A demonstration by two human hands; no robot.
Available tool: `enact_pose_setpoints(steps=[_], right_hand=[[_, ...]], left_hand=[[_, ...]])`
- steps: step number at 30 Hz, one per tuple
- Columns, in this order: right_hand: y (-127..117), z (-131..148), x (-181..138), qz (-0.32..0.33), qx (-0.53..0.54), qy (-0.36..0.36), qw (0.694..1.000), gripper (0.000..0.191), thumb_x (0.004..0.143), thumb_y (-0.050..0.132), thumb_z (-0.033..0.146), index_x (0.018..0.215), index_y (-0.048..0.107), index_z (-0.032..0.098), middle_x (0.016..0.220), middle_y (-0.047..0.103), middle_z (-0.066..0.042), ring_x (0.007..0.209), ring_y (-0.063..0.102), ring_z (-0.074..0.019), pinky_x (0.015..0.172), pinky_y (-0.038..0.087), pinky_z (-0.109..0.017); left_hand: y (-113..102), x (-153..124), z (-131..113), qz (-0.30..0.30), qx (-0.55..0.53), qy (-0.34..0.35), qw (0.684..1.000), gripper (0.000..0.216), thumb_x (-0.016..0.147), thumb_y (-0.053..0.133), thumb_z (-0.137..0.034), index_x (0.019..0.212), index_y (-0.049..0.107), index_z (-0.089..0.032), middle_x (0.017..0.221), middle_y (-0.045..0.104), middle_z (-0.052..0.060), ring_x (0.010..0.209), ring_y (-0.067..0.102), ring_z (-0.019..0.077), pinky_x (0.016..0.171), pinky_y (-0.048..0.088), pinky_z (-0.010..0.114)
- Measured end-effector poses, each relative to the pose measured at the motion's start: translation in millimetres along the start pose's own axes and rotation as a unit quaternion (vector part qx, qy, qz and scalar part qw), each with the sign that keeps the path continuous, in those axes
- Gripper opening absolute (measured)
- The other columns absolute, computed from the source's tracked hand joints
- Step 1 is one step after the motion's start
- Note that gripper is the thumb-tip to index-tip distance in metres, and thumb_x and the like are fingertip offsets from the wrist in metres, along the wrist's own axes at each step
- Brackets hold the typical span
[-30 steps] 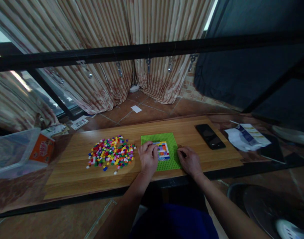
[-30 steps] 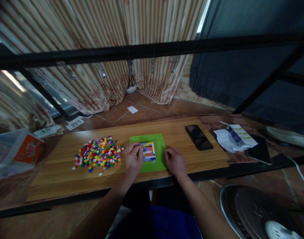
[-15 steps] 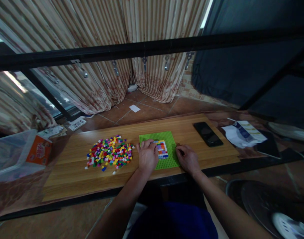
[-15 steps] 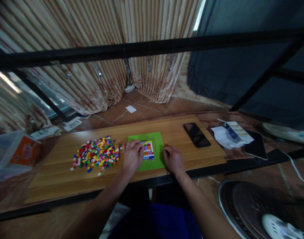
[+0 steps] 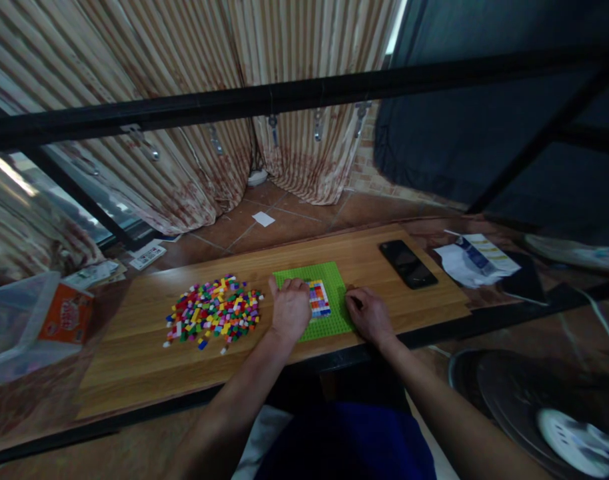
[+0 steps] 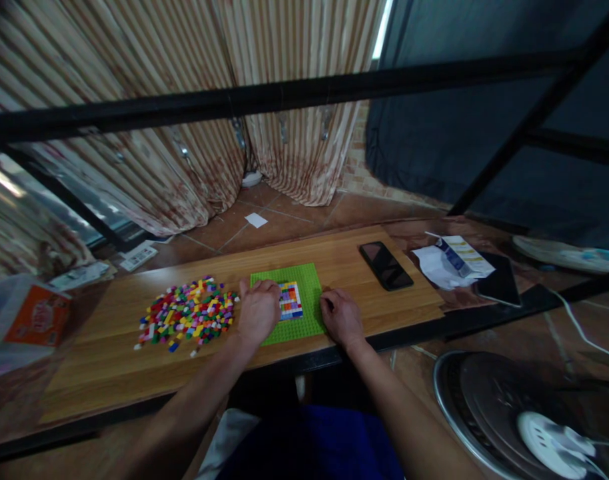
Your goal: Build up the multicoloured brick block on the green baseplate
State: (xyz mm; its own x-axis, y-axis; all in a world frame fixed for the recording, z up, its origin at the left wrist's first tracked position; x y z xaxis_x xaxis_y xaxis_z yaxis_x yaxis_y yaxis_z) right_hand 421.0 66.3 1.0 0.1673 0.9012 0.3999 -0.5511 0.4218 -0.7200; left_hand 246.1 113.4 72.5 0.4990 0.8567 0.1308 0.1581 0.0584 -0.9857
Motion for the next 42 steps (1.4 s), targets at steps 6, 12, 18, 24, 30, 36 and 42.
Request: enact_pose_setpoints(steps=[6, 12, 18, 24, 30, 36, 42], right_hand=[[0.4, 1.7, -0.1, 0.0, -0.004, -0.002, 1.0, 0.017, 0.087, 0.049, 0.022, 0.079, 0.064, 0.021, 0.081, 0.064, -0.006, 0.079, 0.058, -0.0205, 0.074, 0.044, -0.032], [2.0, -0.3, -0.1, 0.003, -0.003, 0.0, 1.0, 0.017, 0.088, 0.049, 0.023, 0.08, 0.064, 0.021, 0.082, 0.064, -0.006, 0.079, 0.058, -0.0201, 0.074, 0.044, -0.031], [1.3, 0.6, 0.3, 0.002, -0.011, 0.0, 1.0, 0.02, 0.089, 0.048, 0.025, 0.079, 0.065, 0.022, 0.08, 0.064, -0.005, 0.078, 0.057, -0.0199, 0.072, 0.044, -0.031], [-0.1, 3.6, 0.3, 0.004, -0.007, 0.001, 1.0, 0.02, 0.089, 0.047, 0.025, 0.079, 0.065, 0.021, 0.079, 0.064, -0.006, 0.078, 0.058, -0.0202, 0.073, 0.044, -0.031], [-1.1, 3.6, -0.2, 0.003, -0.002, 0.001, 1.0, 0.019, 0.089, 0.048, 0.026, 0.082, 0.065, 0.021, 0.081, 0.064, -0.006, 0.08, 0.059, -0.0209, 0.074, 0.044, -0.032], [-0.6, 0.9, -1.0, 0.004, 0.0, 0.005, 1.0, 0.019, 0.089, 0.049, 0.027, 0.083, 0.066, 0.021, 0.081, 0.064, -0.006, 0.078, 0.059, -0.0208, 0.074, 0.045, -0.032], [-0.6, -1.7, -2.8, -0.007, 0.011, 0.0, 1.0, 0.02, 0.089, 0.049, 0.029, 0.084, 0.067, 0.021, 0.086, 0.067, -0.008, 0.082, 0.061, -0.0222, 0.077, 0.047, -0.035]], left_hand=[[-4.8, 3.7, -10.2, 0.032, 0.043, 0.034, 0.998, 0.031, 0.088, 0.04, -0.006, 0.094, 0.07, -0.012, 0.092, 0.067, 0.014, 0.096, 0.059, 0.0288, 0.104, 0.026, 0.063], [-6.8, 7.5, -18.4, 0.035, 0.065, 0.044, 0.996, 0.032, 0.087, 0.04, -0.005, 0.092, 0.071, -0.011, 0.089, 0.067, 0.016, 0.093, 0.059, 0.03, 0.105, 0.023, 0.065], [-0.5, 12.4, 1.3, 0.019, 0.015, 0.001, 1.0, 0.028, 0.086, 0.044, -0.008, 0.086, 0.071, -0.016, 0.089, 0.068, 0.012, 0.09, 0.062, 0.0276, 0.103, 0.028, 0.057], [2.3, 12.4, 14.1, -0.004, -0.03, -0.029, 0.999, 0.021, 0.087, 0.049, -0.017, 0.081, 0.069, -0.019, 0.091, 0.07, 0.008, 0.093, 0.063, 0.0254, 0.098, 0.035, 0.049], [8.9, 8.9, 31.0, -0.049, -0.207, -0.085, 0.973, 0.025, 0.079, 0.06, -0.015, 0.103, 0.068, -0.018, 0.109, 0.067, 0.007, 0.106, 0.06, 0.021, 0.098, 0.044, 0.034], [32.3, 8.0, 52.8, -0.068, -0.312, -0.18, 0.93, 0.028, 0.086, 0.055, -0.022, 0.112, 0.065, -0.018, 0.115, 0.067, 0.009, 0.107, 0.061, 0.0212, 0.095, 0.048, 0.036], [45.3, 9.6, 50.7, -0.037, -0.367, -0.211, 0.905, 0.027, 0.085, 0.059, -0.028, 0.109, 0.068, -0.018, 0.108, 0.071, 0.007, 0.091, 0.065, 0.0178, 0.083, 0.052, 0.032]])
Point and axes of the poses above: each hand's wrist, its own x-axis towards the middle knuckle, its own y-axis out of the palm, z = x × y, the point moved 7 cm from there along x, towards the middle knuckle
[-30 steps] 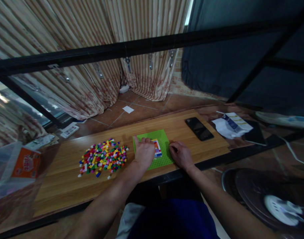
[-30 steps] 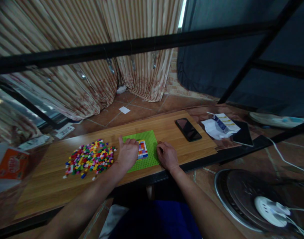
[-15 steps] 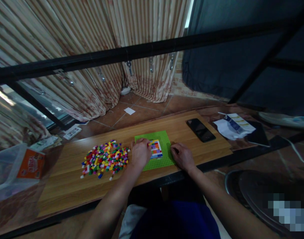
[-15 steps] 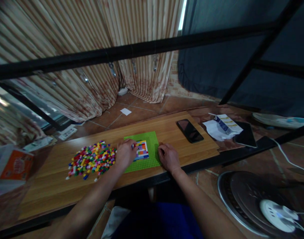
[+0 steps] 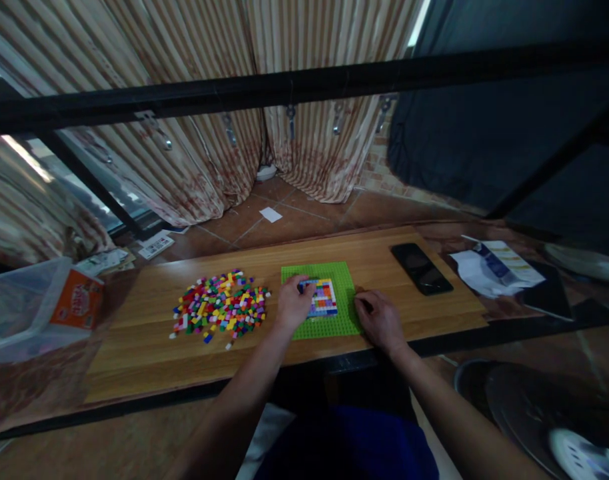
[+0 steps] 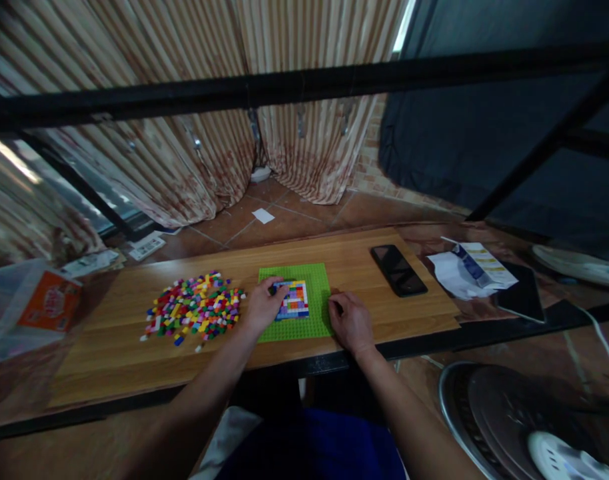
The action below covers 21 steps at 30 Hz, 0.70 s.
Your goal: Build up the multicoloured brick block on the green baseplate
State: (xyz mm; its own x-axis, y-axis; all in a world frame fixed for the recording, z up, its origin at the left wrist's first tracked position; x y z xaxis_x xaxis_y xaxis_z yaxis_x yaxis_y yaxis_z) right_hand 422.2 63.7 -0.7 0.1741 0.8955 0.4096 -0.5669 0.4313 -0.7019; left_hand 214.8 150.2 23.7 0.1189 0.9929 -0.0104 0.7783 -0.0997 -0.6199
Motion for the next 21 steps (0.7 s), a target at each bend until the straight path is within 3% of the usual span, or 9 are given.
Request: enact_pose_setpoints(steps=[5, 16, 21], right_hand=[[-0.4, -1.8, -0.7, 0.0, 0.002, 0.009, 1.0, 0.021, 0.089, 0.049, 0.031, 0.085, 0.067, 0.021, 0.085, 0.067, -0.008, 0.081, 0.061, -0.0226, 0.076, 0.048, -0.036], [0.1, -0.7, -2.4, 0.001, -0.024, -0.013, 1.0, 0.026, 0.09, 0.047, 0.036, 0.084, 0.067, 0.02, 0.087, 0.068, -0.009, 0.079, 0.062, -0.023, 0.073, 0.048, -0.036], [0.6, -3.5, -3.8, -0.006, -0.03, -0.02, 0.999, 0.031, 0.091, 0.045, 0.042, 0.084, 0.066, 0.021, 0.086, 0.068, -0.009, 0.079, 0.062, -0.0236, 0.073, 0.049, -0.037]], left_hand=[[4.4, -2.5, 0.1, 0.005, -0.019, -0.013, 1.0, 0.025, 0.085, 0.06, -0.027, 0.108, 0.068, -0.019, 0.097, 0.073, 0.005, 0.085, 0.066, 0.017, 0.082, 0.052, 0.031], [9.4, -8.5, -1.0, -0.033, 0.015, 0.024, 0.999, 0.023, 0.086, 0.058, -0.026, 0.106, 0.066, -0.019, 0.105, 0.071, 0.007, 0.099, 0.064, 0.0195, 0.094, 0.049, 0.035], [-17.7, -27.2, -2.6, -0.109, 0.002, 0.072, 0.991, 0.029, 0.089, 0.054, -0.029, 0.116, 0.062, -0.019, 0.116, 0.067, 0.008, 0.112, 0.059, 0.0207, 0.101, 0.045, 0.036]])
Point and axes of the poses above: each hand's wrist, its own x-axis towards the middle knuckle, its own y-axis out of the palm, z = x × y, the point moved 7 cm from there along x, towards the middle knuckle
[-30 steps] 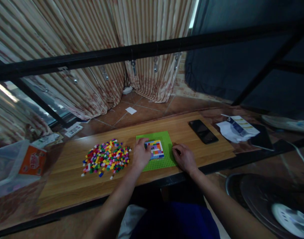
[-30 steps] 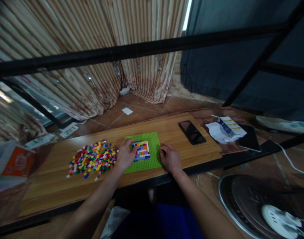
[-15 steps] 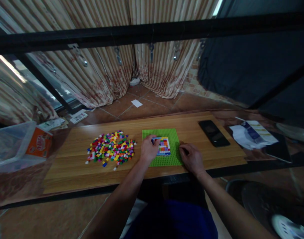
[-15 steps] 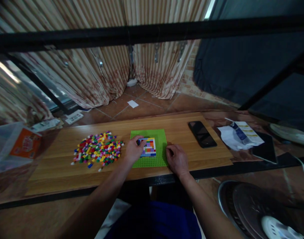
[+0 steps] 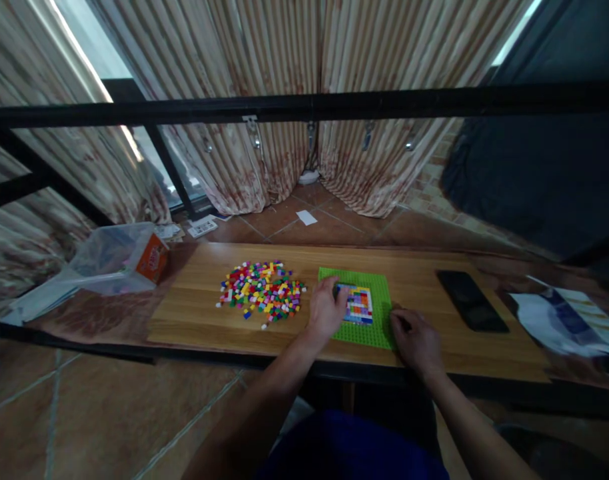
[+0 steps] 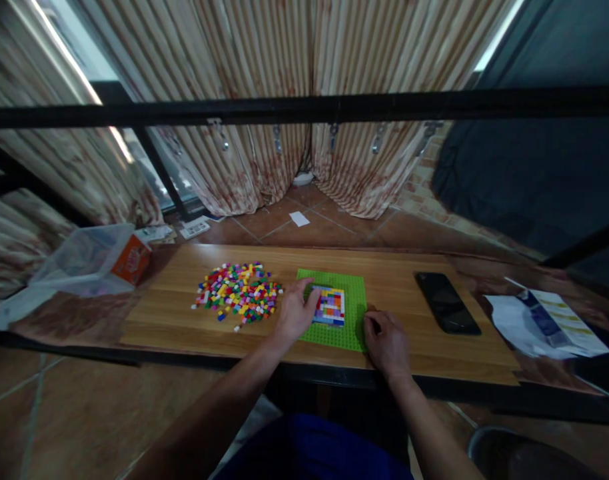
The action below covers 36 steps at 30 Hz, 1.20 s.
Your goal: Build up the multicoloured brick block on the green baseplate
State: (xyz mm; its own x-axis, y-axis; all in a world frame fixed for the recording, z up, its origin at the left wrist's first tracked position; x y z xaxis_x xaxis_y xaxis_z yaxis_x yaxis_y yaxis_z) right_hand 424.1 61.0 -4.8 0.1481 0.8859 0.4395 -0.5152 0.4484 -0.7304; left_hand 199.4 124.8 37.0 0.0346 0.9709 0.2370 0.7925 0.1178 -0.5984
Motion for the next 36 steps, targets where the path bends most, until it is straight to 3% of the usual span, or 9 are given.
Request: enact_pose_setpoints(steps=[3, 8, 13, 17, 23, 29, 36], right_hand=[[0.6, -0.8, -0.4, 0.004, -0.006, 0.0, 1.0, 0.033, 0.091, 0.044, 0.044, 0.085, 0.066, 0.021, 0.087, 0.068, -0.01, 0.08, 0.061, -0.0246, 0.073, 0.048, -0.038], [-0.6, 0.1, 0.2, 0.005, -0.002, -0.004, 1.0, 0.032, 0.09, 0.046, 0.044, 0.084, 0.066, 0.021, 0.086, 0.068, -0.01, 0.079, 0.062, -0.0249, 0.072, 0.048, -0.038], [1.1, -3.4, -0.1, 0.006, -0.011, -0.001, 1.0, 0.032, 0.09, 0.045, 0.044, 0.086, 0.066, 0.021, 0.087, 0.068, -0.01, 0.079, 0.063, -0.0258, 0.071, 0.049, -0.039], [2.8, -4.6, -0.9, 0.005, -0.019, -0.01, 1.0, 0.032, 0.09, 0.045, 0.043, 0.086, 0.066, 0.02, 0.089, 0.069, -0.011, 0.081, 0.063, -0.0259, 0.073, 0.05, -0.04], [2.2, -3.3, -0.8, 0.006, -0.027, -0.008, 1.0, 0.033, 0.09, 0.045, 0.044, 0.086, 0.066, 0.019, 0.087, 0.068, -0.01, 0.079, 0.064, -0.0241, 0.072, 0.05, -0.037], [1.0, -2.1, 0.8, 0.01, -0.04, -0.011, 0.999, 0.037, 0.091, 0.044, 0.046, 0.086, 0.067, 0.018, 0.088, 0.068, -0.011, 0.079, 0.063, -0.0241, 0.071, 0.05, -0.037], [1.2, -2.3, 0.1, 0.007, -0.04, -0.016, 0.999, 0.037, 0.092, 0.043, 0.046, 0.086, 0.067, 0.018, 0.086, 0.068, -0.011, 0.079, 0.063, -0.0244, 0.071, 0.049, -0.037]], left_hand=[[-33.0, -6.2, 14.5, -0.05, 0.027, 0.007, 0.998, 0.028, 0.089, 0.052, -0.023, 0.115, 0.062, -0.018, 0.115, 0.067, 0.009, 0.113, 0.059, 0.0212, 0.102, 0.045, 0.038], [-93.4, -3.9, 65.8, -0.111, 0.082, -0.032, 0.99, 0.028, 0.086, 0.05, -0.015, 0.11, 0.065, -0.017, 0.114, 0.068, 0.01, 0.112, 0.06, 0.022, 0.1, 0.047, 0.039], [-131.4, 16.9, 97.6, -0.094, 0.188, -0.074, 0.975, 0.033, 0.084, 0.046, -0.012, 0.11, 0.066, -0.015, 0.114, 0.07, 0.01, 0.108, 0.063, 0.0204, 0.099, 0.046, 0.034], [-134.6, 43.7, 103.5, -0.038, 0.304, -0.055, 0.95, 0.036, 0.085, 0.045, -0.013, 0.114, 0.066, -0.016, 0.114, 0.069, 0.01, 0.109, 0.062, 0.021, 0.099, 0.044, 0.032], [-119.2, 74.2, 111.8, 0.036, 0.321, -0.018, 0.946, 0.04, 0.079, 0.056, -0.017, 0.118, 0.066, -0.018, 0.114, 0.07, 0.01, 0.109, 0.062, 0.0237, 0.103, 0.041, 0.034], [-106.4, 78.1, 109.8, 0.082, 0.32, 0.008, 0.944, 0.042, 0.077, 0.061, -0.019, 0.118, 0.067, -0.021, 0.116, 0.07, 0.009, 0.11, 0.061, 0.0263, 0.102, 0.041, 0.036], [-111.3, 71.2, 99.1, 0.074, 0.307, 0.031, 0.948, 0.039, 0.079, 0.06, -0.019, 0.117, 0.068, -0.021, 0.117, 0.068, 0.01, 0.111, 0.059, 0.027, 0.103, 0.04, 0.04]])
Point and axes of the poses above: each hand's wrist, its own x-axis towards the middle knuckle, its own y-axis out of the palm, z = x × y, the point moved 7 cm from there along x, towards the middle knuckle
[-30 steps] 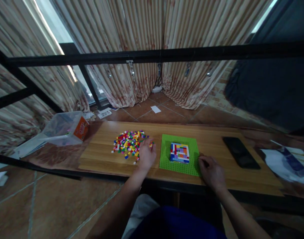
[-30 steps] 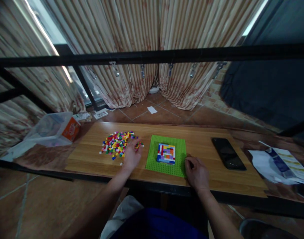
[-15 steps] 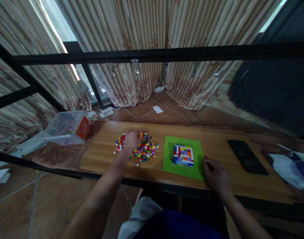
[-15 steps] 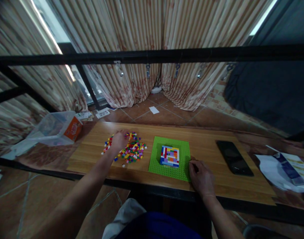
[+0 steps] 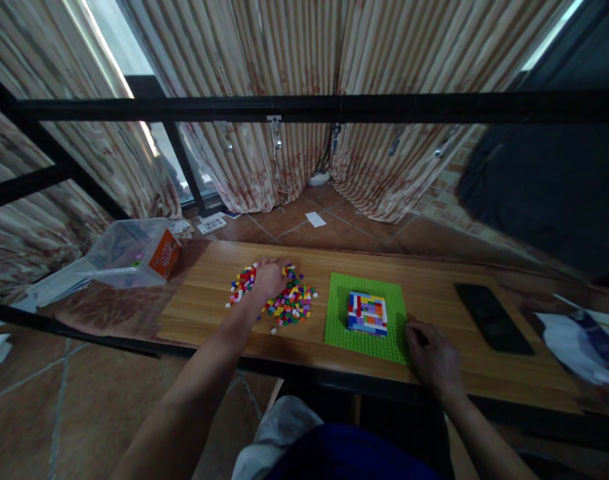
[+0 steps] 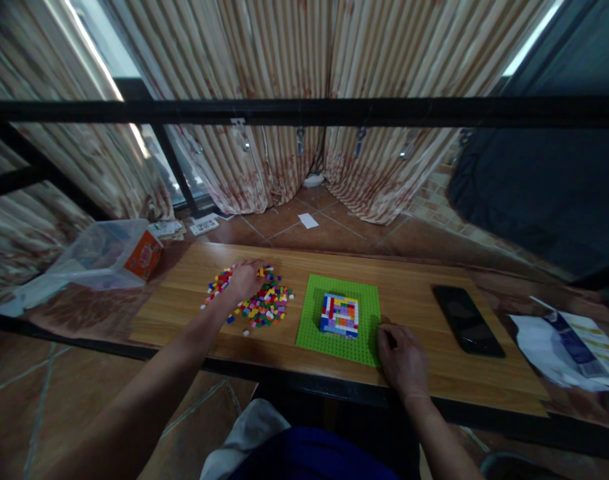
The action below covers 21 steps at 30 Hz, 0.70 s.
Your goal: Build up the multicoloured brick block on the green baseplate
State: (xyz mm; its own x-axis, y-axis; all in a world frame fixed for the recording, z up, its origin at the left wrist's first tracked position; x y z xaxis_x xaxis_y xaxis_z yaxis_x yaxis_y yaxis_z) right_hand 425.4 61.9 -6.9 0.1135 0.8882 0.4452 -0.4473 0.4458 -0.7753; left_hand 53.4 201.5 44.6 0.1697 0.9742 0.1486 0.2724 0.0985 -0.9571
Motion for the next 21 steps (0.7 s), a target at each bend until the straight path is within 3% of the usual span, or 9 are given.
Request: enact_pose_setpoints(steps=[4, 7, 9, 12, 14, 16, 18, 21], right_hand=[[0.6, -2.0, -0.3, -0.002, 0.006, 0.007, 1.0, 0.034, 0.091, 0.045, 0.044, 0.087, 0.067, 0.018, 0.088, 0.068, -0.011, 0.08, 0.064, -0.0244, 0.07, 0.05, -0.036], [1.2, -2.9, -0.8, 0.0, 0.006, 0.008, 1.0, 0.033, 0.091, 0.046, 0.043, 0.088, 0.067, 0.019, 0.089, 0.069, -0.011, 0.08, 0.063, -0.0243, 0.071, 0.05, -0.037], [0.6, -3.2, -1.0, -0.006, 0.005, 0.007, 1.0, 0.032, 0.091, 0.046, 0.043, 0.087, 0.067, 0.019, 0.088, 0.069, -0.011, 0.08, 0.063, -0.0242, 0.071, 0.05, -0.037], [0.4, -2.9, -1.1, -0.01, 0.004, 0.001, 1.0, 0.033, 0.091, 0.046, 0.043, 0.087, 0.067, 0.019, 0.088, 0.068, -0.01, 0.079, 0.063, -0.0237, 0.071, 0.05, -0.037], [0.7, -2.8, -1.0, -0.009, 0.006, -0.001, 1.0, 0.033, 0.091, 0.046, 0.044, 0.087, 0.067, 0.019, 0.088, 0.068, -0.01, 0.079, 0.063, -0.024, 0.072, 0.05, -0.037], [0.8, -2.9, -0.9, -0.008, 0.006, 0.003, 1.0, 0.034, 0.09, 0.046, 0.044, 0.087, 0.067, 0.018, 0.088, 0.068, -0.011, 0.08, 0.064, -0.0247, 0.072, 0.05, -0.037], [0.7, -3.0, -0.8, -0.006, 0.003, 0.009, 1.0, 0.034, 0.09, 0.045, 0.044, 0.087, 0.068, 0.018, 0.088, 0.068, -0.011, 0.08, 0.064, -0.025, 0.071, 0.05, -0.037], [0.3, -1.8, -0.6, -0.002, 0.007, 0.014, 1.0, 0.034, 0.09, 0.045, 0.044, 0.087, 0.067, 0.019, 0.088, 0.068, -0.01, 0.079, 0.064, -0.0244, 0.071, 0.05, -0.037]], left_hand=[[-9.1, -14.0, 4.9, -0.061, -0.1, -0.021, 0.993, 0.041, 0.078, 0.061, -0.018, 0.118, 0.067, -0.019, 0.115, 0.067, 0.011, 0.103, 0.062, 0.0256, 0.096, 0.046, 0.038], [-7.0, -27.8, 20.3, -0.098, -0.263, -0.091, 0.955, 0.044, 0.07, 0.067, -0.015, 0.114, 0.068, -0.016, 0.109, 0.068, 0.01, 0.085, 0.065, 0.021, 0.082, 0.051, 0.033], [0.5, -37.9, 32.4, -0.106, -0.373, -0.161, 0.908, 0.045, 0.063, 0.073, -0.016, 0.107, 0.07, -0.015, 0.093, 0.07, 0.007, 0.072, 0.064, 0.0178, 0.072, 0.051, 0.03], [14.1, -51.9, 41.4, -0.098, -0.546, -0.241, 0.796, 0.043, 0.055, 0.08, -0.02, 0.096, 0.071, -0.013, 0.069, 0.067, 0.0, 0.059, 0.059, 0.0139, 0.061, 0.047, 0.026], [19.4, -58.3, 41.0, -0.091, -0.642, -0.265, 0.713, 0.039, 0.051, 0.082, -0.018, 0.088, 0.07, -0.014, 0.063, 0.065, -0.002, 0.057, 0.059, 0.0121, 0.06, 0.047, 0.025], [21.5, -62.8, 40.4, -0.088, -0.697, -0.285, 0.652, 0.031, 0.05, 0.082, -0.012, 0.078, 0.068, -0.015, 0.062, 0.065, -0.002, 0.06, 0.061, 0.0116, 0.063, 0.05, 0.024], [21.9, -65.0, 40.9, -0.084, -0.718, -0.3, 0.623, 0.022, 0.054, 0.08, -0.009, 0.07, 0.066, -0.015, 0.065, 0.066, 0.0, 0.064, 0.063, 0.0121, 0.067, 0.053, 0.025], [21.4, -64.3, 42.6, -0.077, -0.717, -0.308, 0.62, 0.011, 0.063, 0.076, -0.012, 0.066, 0.065, -0.015, 0.069, 0.068, 0.003, 0.069, 0.065, 0.0138, 0.069, 0.056, 0.026]])
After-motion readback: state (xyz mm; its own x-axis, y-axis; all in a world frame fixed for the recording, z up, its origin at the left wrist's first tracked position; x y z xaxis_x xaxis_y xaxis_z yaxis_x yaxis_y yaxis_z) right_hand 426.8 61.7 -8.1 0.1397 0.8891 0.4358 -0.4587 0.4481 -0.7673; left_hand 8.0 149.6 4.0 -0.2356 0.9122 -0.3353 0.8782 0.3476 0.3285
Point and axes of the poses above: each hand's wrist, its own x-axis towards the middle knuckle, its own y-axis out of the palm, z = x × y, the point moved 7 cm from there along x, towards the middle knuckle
